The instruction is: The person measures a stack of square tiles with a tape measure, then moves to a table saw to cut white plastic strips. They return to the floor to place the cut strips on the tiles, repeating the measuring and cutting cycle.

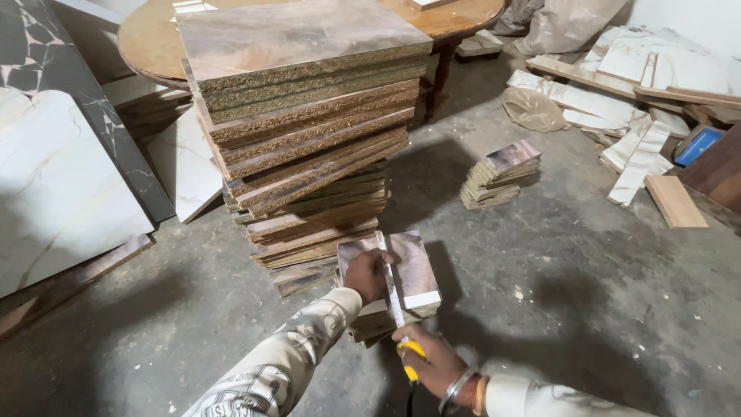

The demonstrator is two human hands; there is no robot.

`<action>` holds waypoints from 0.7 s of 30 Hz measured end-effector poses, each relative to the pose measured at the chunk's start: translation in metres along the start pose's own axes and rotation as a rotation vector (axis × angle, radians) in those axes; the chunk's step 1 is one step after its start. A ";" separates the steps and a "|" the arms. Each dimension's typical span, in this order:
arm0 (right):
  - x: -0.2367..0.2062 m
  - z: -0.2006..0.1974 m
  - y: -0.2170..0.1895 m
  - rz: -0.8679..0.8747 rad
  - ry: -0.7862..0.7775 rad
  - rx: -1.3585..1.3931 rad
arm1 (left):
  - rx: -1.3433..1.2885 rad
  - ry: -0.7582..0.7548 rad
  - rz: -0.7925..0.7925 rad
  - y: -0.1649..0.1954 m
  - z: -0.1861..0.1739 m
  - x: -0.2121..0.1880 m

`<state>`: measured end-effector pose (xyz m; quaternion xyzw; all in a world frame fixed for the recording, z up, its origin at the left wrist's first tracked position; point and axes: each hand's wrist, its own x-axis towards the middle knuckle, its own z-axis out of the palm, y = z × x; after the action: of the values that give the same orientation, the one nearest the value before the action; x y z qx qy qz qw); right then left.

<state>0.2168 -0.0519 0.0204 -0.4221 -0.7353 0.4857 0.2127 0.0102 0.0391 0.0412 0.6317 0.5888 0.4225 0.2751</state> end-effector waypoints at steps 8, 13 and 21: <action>0.007 0.000 0.025 0.016 0.039 -0.048 | 0.145 -0.018 0.095 -0.009 0.005 -0.005; 0.017 -0.003 0.029 0.017 0.026 -0.057 | 0.255 -0.132 0.159 -0.017 0.003 -0.019; 0.026 0.000 0.034 0.053 -0.005 0.025 | 0.364 -0.214 0.241 -0.019 0.001 -0.033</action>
<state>0.2160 -0.0248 -0.0123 -0.4374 -0.7182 0.5015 0.2033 0.0027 0.0097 0.0178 0.7778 0.5430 0.2698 0.1651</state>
